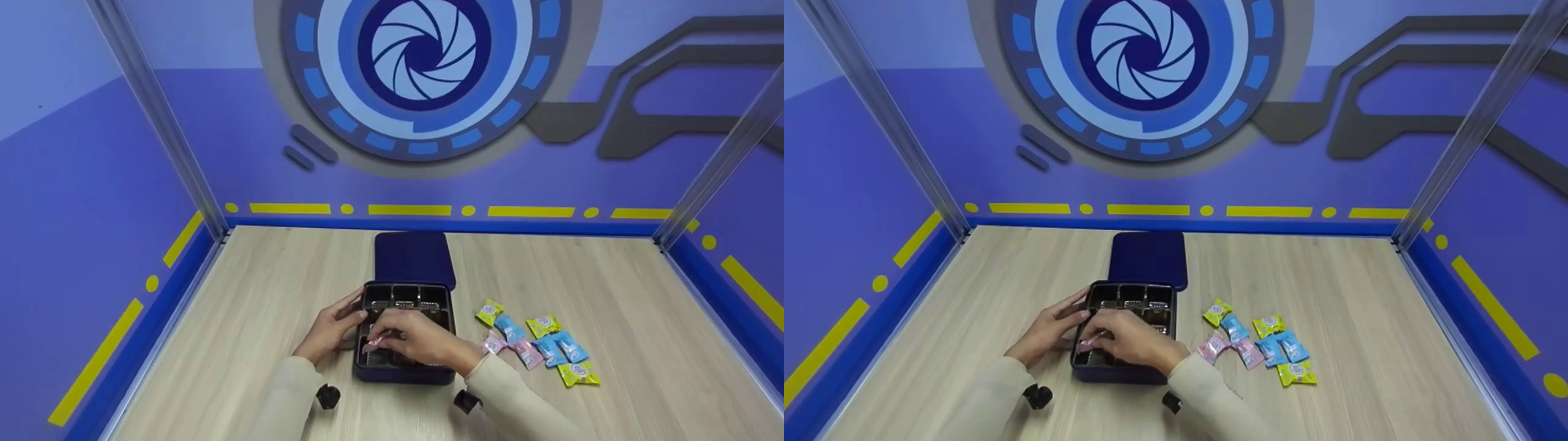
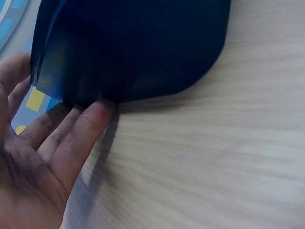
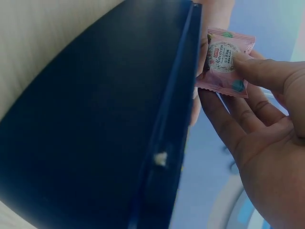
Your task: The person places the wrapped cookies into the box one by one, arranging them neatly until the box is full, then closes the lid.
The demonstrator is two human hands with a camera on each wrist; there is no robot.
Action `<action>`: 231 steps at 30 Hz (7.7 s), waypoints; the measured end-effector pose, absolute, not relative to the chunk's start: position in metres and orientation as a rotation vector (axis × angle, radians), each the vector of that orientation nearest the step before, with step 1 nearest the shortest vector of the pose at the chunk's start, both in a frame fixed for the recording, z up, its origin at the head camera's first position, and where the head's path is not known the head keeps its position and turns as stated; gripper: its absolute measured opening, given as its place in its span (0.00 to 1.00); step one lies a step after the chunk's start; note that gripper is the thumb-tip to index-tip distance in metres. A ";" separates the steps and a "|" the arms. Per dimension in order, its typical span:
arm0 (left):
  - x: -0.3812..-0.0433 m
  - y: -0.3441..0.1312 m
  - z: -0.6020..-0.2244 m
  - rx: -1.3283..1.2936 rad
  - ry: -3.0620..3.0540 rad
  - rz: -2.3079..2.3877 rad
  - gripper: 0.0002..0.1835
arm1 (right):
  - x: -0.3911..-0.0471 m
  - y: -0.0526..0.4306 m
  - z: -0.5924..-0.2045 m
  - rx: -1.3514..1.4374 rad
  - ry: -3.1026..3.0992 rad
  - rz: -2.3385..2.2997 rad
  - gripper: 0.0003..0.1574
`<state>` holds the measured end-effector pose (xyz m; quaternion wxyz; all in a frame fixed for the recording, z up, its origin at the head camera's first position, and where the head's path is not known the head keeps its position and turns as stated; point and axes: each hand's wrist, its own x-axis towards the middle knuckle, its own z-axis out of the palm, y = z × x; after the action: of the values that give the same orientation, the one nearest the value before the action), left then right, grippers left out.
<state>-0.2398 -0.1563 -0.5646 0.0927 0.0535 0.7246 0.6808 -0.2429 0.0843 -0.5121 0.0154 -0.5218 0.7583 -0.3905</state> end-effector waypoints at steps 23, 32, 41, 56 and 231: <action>-0.241 -0.158 -0.566 0.149 2.049 2.039 0.35 | -0.242 0.074 -0.516 -1.559 2.400 -1.057 0.08; -0.244 -0.159 -0.568 0.147 2.037 2.045 0.36 | -0.243 0.073 -0.521 -1.555 2.366 -1.056 0.08; -0.241 -0.158 -0.564 0.127 2.069 2.020 0.35 | -0.244 0.073 -0.524 -1.577 2.378 -1.046 0.08; -0.239 -0.157 -0.562 0.130 2.084 2.017 0.34 | -0.243 0.073 -0.526 -1.587 2.376 -1.067 0.08; -0.241 -0.158 -0.566 0.096 2.046 2.052 0.35 | -0.222 0.263 -0.565 -1.131 2.907 -0.900 0.27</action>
<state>-0.2414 -0.1576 -0.5658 0.1208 0.0328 0.7006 0.7024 -0.2217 0.2631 -0.5652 -0.0523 -0.3479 0.8941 -0.2770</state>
